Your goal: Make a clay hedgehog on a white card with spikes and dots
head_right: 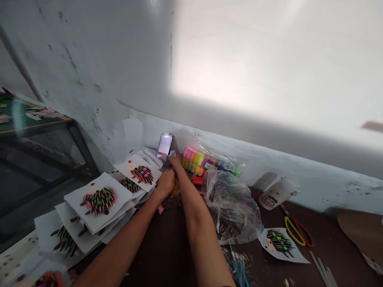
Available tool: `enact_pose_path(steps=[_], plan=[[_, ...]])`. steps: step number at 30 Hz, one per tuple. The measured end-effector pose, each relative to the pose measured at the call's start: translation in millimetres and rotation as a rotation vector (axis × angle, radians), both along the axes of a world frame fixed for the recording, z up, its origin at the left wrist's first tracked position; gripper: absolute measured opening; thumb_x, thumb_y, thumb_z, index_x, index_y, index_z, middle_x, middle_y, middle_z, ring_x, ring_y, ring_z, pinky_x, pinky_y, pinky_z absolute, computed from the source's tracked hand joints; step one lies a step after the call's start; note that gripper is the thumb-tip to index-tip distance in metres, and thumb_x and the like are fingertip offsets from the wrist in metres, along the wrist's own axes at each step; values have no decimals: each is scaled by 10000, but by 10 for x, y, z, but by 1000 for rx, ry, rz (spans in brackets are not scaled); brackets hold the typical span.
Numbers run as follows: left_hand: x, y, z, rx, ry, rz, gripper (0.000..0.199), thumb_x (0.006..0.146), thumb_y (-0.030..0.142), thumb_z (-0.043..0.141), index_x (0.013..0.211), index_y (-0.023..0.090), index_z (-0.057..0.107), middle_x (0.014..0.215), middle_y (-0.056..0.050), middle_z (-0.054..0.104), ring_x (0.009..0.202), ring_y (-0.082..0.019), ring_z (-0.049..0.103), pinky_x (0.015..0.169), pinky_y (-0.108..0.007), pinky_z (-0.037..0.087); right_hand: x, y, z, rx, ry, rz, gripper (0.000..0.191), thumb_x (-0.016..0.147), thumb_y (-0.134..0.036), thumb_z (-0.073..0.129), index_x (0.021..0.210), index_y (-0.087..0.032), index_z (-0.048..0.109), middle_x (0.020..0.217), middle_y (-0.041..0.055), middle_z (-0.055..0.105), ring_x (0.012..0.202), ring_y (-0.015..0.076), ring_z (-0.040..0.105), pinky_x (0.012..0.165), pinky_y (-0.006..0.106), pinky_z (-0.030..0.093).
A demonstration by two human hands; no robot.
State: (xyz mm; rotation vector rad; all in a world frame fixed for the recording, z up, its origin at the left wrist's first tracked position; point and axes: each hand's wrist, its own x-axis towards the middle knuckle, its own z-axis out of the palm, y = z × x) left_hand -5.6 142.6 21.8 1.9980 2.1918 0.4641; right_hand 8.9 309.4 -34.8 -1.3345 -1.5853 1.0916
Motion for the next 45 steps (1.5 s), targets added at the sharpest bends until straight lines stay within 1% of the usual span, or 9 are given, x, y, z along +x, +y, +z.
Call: enact_pose_path(steps=[7, 15, 19, 23, 29, 34, 37, 40, 45], plan=[[20, -26, -44, -43, -50, 38, 321, 932, 53, 404, 1118, 74, 664, 1130, -195, 681, 1018, -265, 658, 870, -348, 499, -27, -46, 13, -108, 66, -39, 197, 669, -212, 683, 853, -153, 715, 828, 53, 743, 743, 195, 703, 606, 258, 558], [34, -88, 95, -59, -14, 24, 340, 950, 46, 376, 1141, 56, 657, 1179, -213, 654, 1070, -259, 646, 892, -328, 488, -11, -129, 64, -116, 90, -43, 184, 665, -193, 648, 836, -166, 710, 870, 40, 740, 780, 186, 691, 657, 262, 548], [16, -103, 114, -28, -6, -3, 342, 935, 30, 379, 1127, 66, 660, 1164, -199, 658, 1084, -262, 628, 916, -339, 477, 14, -153, 113, -109, 71, -45, 145, 657, -193, 645, 790, -171, 698, 813, 15, 718, 773, 174, 675, 660, 247, 535], [31, -129, 127, 2, 38, -14, 387, 915, -4, 348, 1120, 83, 665, 1132, -179, 669, 1056, -246, 633, 912, -340, 484, 30, -177, 163, -113, 54, -40, 136, 663, -199, 636, 785, -178, 692, 747, -9, 689, 706, 157, 652, 613, 226, 516], [71, -218, 175, -36, 55, -36, 381, 931, 16, 360, 1076, 68, 709, 1156, -212, 656, 1079, -265, 633, 897, -344, 497, 13, -198, 208, -124, 41, -45, 138, 658, -180, 639, 790, -173, 681, 752, -6, 687, 681, 147, 640, 582, 209, 499], [77, -257, 170, -37, 62, -46, 341, 906, 14, 421, 1059, 64, 721, 1128, -219, 663, 1084, -288, 626, 911, -360, 493, 23, -224, 226, -118, 46, -43, 177, 664, -175, 632, 834, -162, 680, 764, -3, 689, 698, 145, 643, 583, 201, 504], [64, -235, 178, -63, 61, -20, 351, 916, 20, 402, 1049, 58, 725, 1124, -226, 661, 1058, -290, 643, 894, -357, 498, 29, -234, 227, -118, 47, -40, 148, 670, -174, 639, 812, -160, 674, 752, 3, 687, 683, 147, 642, 570, 203, 505], [48, -200, 184, -61, 61, 1, 357, 935, 35, 386, 1104, 39, 701, 1159, -233, 648, 1032, -275, 652, 871, -344, 501, 23, -228, 222, -116, 43, -39, 115, 671, -169, 645, 784, -160, 665, 757, 14, 692, 670, 147, 643, 562, 205, 503], [59, -168, 112, -14, 81, 4, 365, 925, 0, 365, 1120, 54, 668, 1162, -201, 652, 1074, -252, 626, 903, -327, 480, 15, -203, 195, -103, 25, -49, 124, 672, -168, 641, 794, -164, 668, 797, 28, 710, 717, 165, 668, 589, 219, 525]])
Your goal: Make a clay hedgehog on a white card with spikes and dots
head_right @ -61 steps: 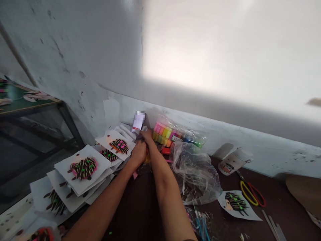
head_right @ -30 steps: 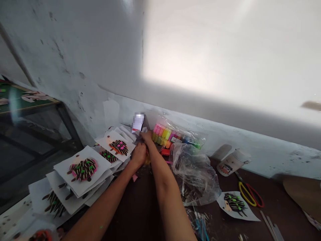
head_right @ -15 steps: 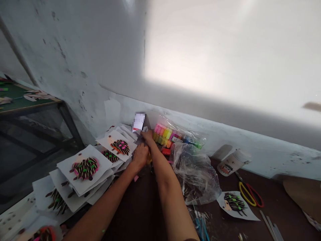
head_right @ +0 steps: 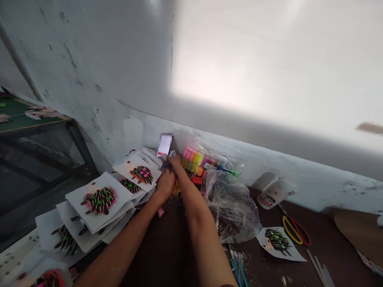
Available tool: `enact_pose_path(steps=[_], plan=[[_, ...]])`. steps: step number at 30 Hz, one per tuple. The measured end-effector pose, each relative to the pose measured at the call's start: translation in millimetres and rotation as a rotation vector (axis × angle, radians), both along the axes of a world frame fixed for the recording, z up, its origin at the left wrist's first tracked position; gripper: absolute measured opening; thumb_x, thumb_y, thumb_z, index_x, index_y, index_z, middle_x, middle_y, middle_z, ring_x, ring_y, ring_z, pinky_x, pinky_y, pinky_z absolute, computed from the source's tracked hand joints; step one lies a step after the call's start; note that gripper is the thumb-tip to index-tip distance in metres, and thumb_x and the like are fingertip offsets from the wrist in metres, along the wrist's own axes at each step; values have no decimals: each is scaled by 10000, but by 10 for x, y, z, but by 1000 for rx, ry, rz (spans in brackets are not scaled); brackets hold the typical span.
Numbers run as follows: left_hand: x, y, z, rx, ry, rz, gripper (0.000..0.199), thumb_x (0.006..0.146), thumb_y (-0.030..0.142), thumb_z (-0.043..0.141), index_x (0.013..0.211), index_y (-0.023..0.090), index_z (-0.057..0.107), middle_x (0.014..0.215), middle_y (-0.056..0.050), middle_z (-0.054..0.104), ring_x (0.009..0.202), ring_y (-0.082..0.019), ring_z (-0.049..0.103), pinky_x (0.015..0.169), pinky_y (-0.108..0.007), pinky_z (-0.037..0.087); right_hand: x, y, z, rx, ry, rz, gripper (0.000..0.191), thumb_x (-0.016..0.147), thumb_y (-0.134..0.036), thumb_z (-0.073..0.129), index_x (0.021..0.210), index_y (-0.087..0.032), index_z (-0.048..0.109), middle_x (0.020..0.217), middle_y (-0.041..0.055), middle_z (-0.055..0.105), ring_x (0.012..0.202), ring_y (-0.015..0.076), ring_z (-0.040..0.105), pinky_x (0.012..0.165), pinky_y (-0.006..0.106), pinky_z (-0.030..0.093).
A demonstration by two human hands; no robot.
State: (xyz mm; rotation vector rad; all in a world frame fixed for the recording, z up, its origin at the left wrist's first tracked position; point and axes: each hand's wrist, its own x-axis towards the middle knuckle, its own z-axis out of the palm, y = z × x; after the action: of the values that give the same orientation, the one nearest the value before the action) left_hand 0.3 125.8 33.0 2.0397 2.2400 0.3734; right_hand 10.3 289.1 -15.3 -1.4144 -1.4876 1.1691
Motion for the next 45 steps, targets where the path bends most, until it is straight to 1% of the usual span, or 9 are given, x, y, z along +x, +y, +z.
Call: enact_pose_path(steps=[7, 11, 15, 22, 28, 33, 38, 42, 45], plan=[[12, 11, -143, 79, -5, -17, 336, 926, 15, 381, 1120, 103, 642, 1167, -149, 631, 1089, -236, 582, 923, -327, 454, 18, 67, 9, 13, -53, -34, 125, 658, -154, 659, 781, -158, 679, 825, 55, 720, 796, 200, 697, 643, 246, 546], [26, -16, -143, 100, -65, -30, 342, 935, 26, 366, 1130, 118, 631, 1181, -144, 616, 1093, -236, 577, 950, -349, 448, 12, 79, 47, 13, -72, -55, 95, 665, -177, 668, 758, -160, 677, 770, 43, 710, 757, 193, 691, 602, 230, 532], [78, -59, -123, 55, -112, -20, 351, 946, 41, 350, 1159, 102, 622, 1185, -166, 608, 1069, -243, 601, 932, -354, 463, 27, 19, 73, 23, -50, -49, 137, 671, -191, 665, 801, -155, 686, 775, 33, 710, 719, 173, 677, 574, 213, 513], [122, -113, -162, 81, -133, -66, 308, 914, 77, 427, 1117, 88, 659, 1125, -188, 635, 1068, -275, 603, 949, -386, 464, 90, -63, 86, 26, -16, -45, 164, 658, -171, 650, 820, -174, 677, 809, 18, 715, 760, 170, 669, 633, 227, 530], [78, -174, -121, 83, -79, -161, 350, 915, 64, 397, 970, 141, 735, 1083, -140, 674, 1051, -263, 594, 948, -384, 461, 96, -102, 85, 16, 20, -52, 160, 674, -164, 628, 827, -170, 675, 831, 39, 718, 754, 182, 680, 639, 251, 536], [111, -271, -104, 92, -79, -226, 387, 904, 33, 392, 959, 166, 752, 1042, -132, 707, 1049, -265, 597, 953, -391, 461, 109, -115, 133, -2, 28, -43, 96, 681, -127, 636, 761, -176, 655, 772, 24, 705, 716, 177, 671, 619, 248, 528], [242, -413, -90, 41, -103, -278, 384, 913, 30, 388, 953, 124, 759, 1010, -140, 732, 1015, -266, 634, 943, -388, 478, 143, -106, 174, -13, 23, -40, 111, 672, -80, 666, 723, -175, 644, 692, 13, 674, 664, 184, 651, 565, 246, 511], [331, -530, -28, 1, -135, -304, 378, 900, 23, 405, 976, 116, 764, 1020, -147, 740, 1009, -268, 654, 938, -396, 496, 148, -94, 124, -4, 40, -31, 103, 723, -79, 672, 779, -164, 655, 734, 14, 677, 667, 161, 644, 556, 224, 501], [363, -606, 4, -32, -134, -299, 381, 890, 15, 410, 987, 114, 765, 1035, -150, 741, 1019, -265, 666, 936, -381, 505, 127, -75, 42, -1, 60, -11, 80, 816, -118, 673, 892, -143, 664, 819, 24, 685, 690, 139, 645, 590, 227, 524]])
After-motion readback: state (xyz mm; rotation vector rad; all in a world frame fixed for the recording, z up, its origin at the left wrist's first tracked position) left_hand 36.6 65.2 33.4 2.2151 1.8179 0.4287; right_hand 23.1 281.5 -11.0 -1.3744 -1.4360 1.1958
